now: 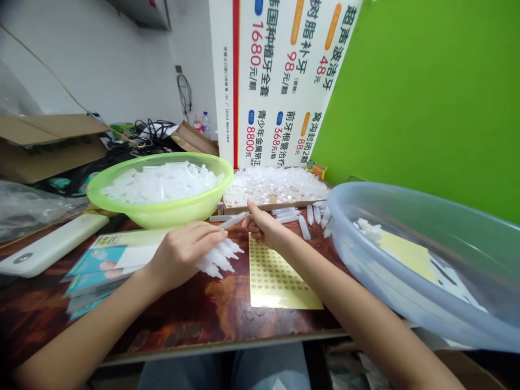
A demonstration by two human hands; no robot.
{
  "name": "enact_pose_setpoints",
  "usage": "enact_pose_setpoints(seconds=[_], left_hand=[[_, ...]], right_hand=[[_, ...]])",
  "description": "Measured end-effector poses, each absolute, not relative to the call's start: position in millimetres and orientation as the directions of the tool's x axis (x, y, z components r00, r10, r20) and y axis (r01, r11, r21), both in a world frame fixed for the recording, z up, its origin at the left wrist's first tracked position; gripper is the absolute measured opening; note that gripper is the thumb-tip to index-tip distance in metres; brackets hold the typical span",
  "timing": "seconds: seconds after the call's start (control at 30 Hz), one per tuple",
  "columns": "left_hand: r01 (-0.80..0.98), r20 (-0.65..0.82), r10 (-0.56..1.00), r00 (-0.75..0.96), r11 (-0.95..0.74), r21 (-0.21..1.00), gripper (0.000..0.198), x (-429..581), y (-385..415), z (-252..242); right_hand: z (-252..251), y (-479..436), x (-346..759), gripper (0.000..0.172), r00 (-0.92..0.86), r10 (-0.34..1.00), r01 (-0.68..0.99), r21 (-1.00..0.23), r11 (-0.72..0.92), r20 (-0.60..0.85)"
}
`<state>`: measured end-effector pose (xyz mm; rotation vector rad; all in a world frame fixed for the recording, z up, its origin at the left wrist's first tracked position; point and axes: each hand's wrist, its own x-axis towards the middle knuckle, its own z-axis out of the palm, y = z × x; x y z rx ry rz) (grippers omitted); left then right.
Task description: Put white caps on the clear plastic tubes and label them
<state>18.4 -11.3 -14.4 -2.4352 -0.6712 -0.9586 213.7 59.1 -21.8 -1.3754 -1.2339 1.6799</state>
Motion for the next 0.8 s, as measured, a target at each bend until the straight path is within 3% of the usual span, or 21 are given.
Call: enact_pose_setpoints(seconds=[0.1,0.2,0.33,0.5,0.63,0.8], left_hand=[[0.613,0.731,0.435,0.526,-0.790,0.028,0.023,14,-10,-19],[0.701,0.720,0.607,0.337,-0.672,0.239,0.027,16,-11,-20],[0.677,0.517,0.819,0.250,-0.529,0.511,0.025,22,-16,-14],[0.580,0.387,0.889,0.245,-0.454,0.676,0.027,28,-20,-10],[0.345,0.241,0.915,0.325,-0.352,0.870,0.029,29,-21,-8],[0.214,0.102,0.889,0.446,-0.217,0.953,0.024,31,-22,-7]], right_hand=[[-28,62,220,0.045,-0.331,0.872,0.088,-0.932,-0.353,-0.361],[-24,55,228,0.032,-0.351,0.898,0.013,-0.961,-0.277,-0.264],[-12,45,230,0.030,-0.321,0.937,-0.131,-0.974,-0.187,-0.136],[-5,34,219,0.044,-0.288,0.957,-0.260,-0.960,-0.106,-0.028],[1,26,218,0.037,-0.103,0.968,-0.259,-0.946,0.196,0.229],[2,10,214,0.031,-0.232,0.905,-0.212,-0.927,0.310,0.356]])
